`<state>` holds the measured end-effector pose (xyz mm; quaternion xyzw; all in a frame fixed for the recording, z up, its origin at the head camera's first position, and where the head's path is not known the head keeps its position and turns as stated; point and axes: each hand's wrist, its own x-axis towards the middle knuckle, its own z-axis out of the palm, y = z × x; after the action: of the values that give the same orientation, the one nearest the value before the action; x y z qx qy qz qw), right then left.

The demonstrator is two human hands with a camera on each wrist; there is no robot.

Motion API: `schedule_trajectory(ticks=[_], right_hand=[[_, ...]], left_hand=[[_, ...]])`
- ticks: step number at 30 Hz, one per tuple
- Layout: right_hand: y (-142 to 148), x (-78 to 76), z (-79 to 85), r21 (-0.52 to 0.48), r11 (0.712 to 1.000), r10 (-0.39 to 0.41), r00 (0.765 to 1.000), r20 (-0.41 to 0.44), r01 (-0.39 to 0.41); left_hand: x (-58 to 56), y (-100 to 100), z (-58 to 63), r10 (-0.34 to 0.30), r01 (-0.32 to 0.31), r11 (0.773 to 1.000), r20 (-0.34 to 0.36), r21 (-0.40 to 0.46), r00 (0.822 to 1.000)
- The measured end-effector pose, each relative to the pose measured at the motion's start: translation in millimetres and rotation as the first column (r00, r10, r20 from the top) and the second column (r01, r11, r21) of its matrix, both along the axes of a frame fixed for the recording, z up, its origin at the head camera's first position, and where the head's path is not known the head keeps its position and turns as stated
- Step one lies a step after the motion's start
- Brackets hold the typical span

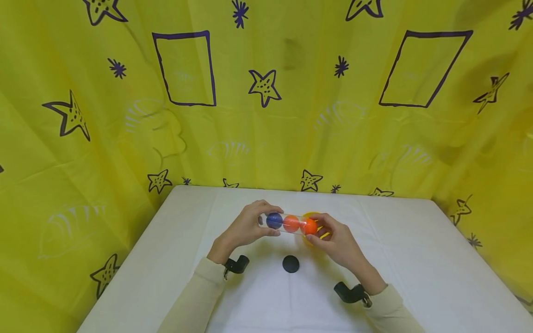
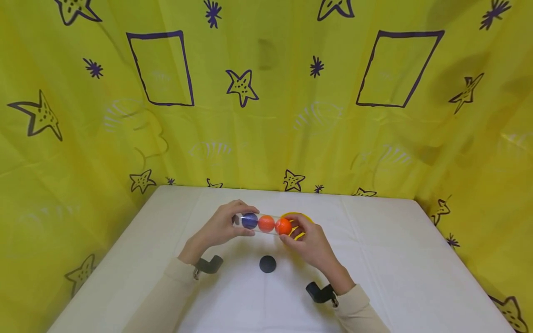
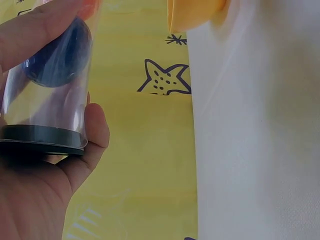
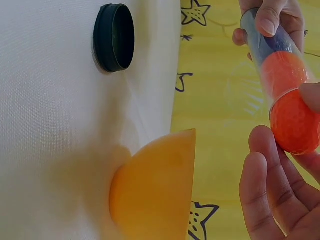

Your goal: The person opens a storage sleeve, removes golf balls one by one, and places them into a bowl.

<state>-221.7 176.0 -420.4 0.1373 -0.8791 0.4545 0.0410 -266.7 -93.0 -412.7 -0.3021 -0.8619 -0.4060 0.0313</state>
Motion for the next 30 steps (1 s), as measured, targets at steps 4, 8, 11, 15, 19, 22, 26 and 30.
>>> schedule_trajectory(ticks=[4, 8, 11, 15, 19, 22, 26, 30], right_hand=[[0.6, -0.3, 0.5, 0.002, 1.000, -0.004, 1.000, -0.011, 0.004], [1.5, -1.4, -0.5, 0.013, 1.000, -0.004, 1.000, -0.026, 0.005], [1.5, -2.1, -1.4, 0.022, 1.000, -0.007, 0.999, -0.042, 0.008], [1.5, -2.8, -2.1, 0.029, 0.999, -0.013, 0.998, -0.055, 0.015], [1.7, -3.0, -2.3, 0.028, 0.999, -0.020, 0.998, -0.068, 0.022], [1.9, -3.1, -2.6, 0.021, 0.999, -0.023, 0.997, -0.075, 0.025], [2.9, -3.8, -4.0, 0.021, 0.999, -0.030, 0.997, -0.068, 0.032], [5.4, -4.4, -5.2, 0.037, 0.998, -0.049, 0.997, -0.063, 0.052]], left_hand=[[0.2, 0.2, 0.6, -0.002, 0.002, 1.000, -0.011, -0.009, 1.000], [0.6, 0.1, 1.5, -0.002, 0.002, 1.000, -0.019, -0.007, 1.000], [1.1, -0.2, 1.9, -0.001, 0.001, 1.000, -0.018, -0.003, 1.000], [1.3, -0.2, 1.9, 0.000, 0.000, 1.000, -0.009, -0.001, 1.000], [1.4, 0.0, 2.1, -0.004, 0.004, 1.000, -0.004, 0.007, 1.000], [1.0, 0.1, 1.9, -0.006, 0.006, 1.000, -0.006, 0.011, 1.000], [-0.2, -0.1, 0.4, -0.004, 0.004, 1.000, -0.004, 0.012, 1.000], [-1.2, -0.3, -0.5, -0.001, 0.001, 1.000, -0.004, 0.014, 1.000]])
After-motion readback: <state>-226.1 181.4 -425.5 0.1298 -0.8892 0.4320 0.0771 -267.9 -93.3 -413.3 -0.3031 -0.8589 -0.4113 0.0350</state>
